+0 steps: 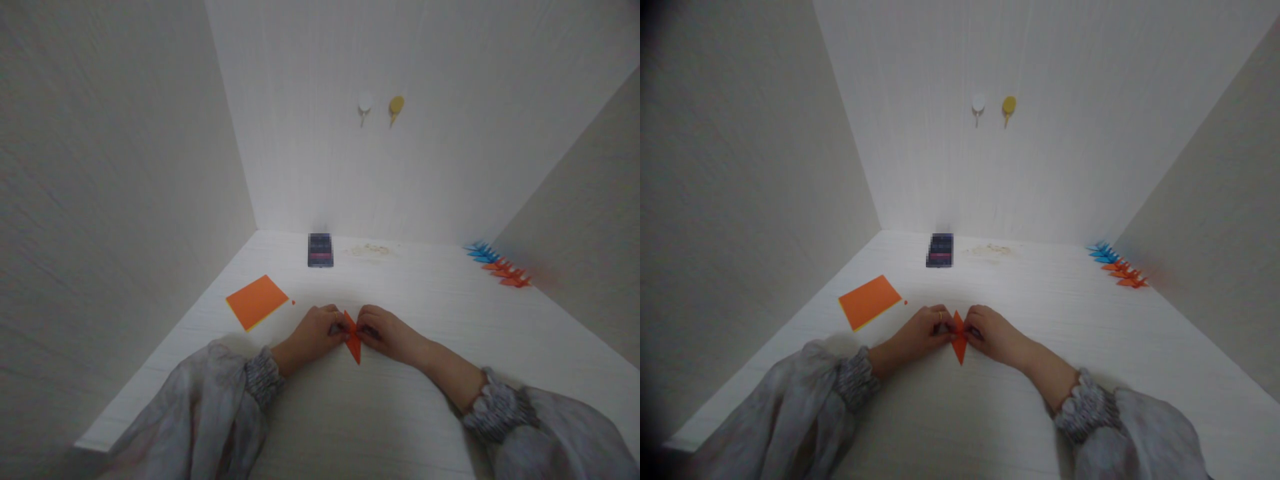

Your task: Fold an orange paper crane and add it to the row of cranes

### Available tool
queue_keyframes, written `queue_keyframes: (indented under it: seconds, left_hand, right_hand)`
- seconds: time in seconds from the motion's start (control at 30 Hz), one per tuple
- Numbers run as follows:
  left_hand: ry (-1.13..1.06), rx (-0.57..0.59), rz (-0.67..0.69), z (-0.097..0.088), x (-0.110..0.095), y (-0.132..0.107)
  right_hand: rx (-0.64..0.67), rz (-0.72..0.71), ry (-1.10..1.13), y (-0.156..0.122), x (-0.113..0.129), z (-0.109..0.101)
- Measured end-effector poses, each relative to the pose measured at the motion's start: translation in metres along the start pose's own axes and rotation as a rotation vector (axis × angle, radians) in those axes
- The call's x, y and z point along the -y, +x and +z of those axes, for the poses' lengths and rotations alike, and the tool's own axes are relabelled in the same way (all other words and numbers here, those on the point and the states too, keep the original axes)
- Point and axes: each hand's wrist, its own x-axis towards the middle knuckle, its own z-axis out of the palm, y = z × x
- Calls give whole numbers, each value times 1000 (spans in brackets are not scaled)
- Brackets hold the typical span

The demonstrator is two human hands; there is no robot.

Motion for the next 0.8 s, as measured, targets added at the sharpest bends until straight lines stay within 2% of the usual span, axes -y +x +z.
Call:
queue_keyframes:
  seconds: [0.17,0.37,0.57,0.8]
  left_hand:
    - [95,30,60,1,3,-2]
    - [157,107,213,-2,8,-4]
    - [345,131,290,-8,-2,-9]
    - [500,182,353,-13,-10,-8]
  right_hand:
    - [30,-67,0,-2,-2,-1]
    - [24,-155,22,-10,-11,-3]
    - [5,-198,69,-13,-11,-3]
    - [77,-221,-50,-15,-5,-6]
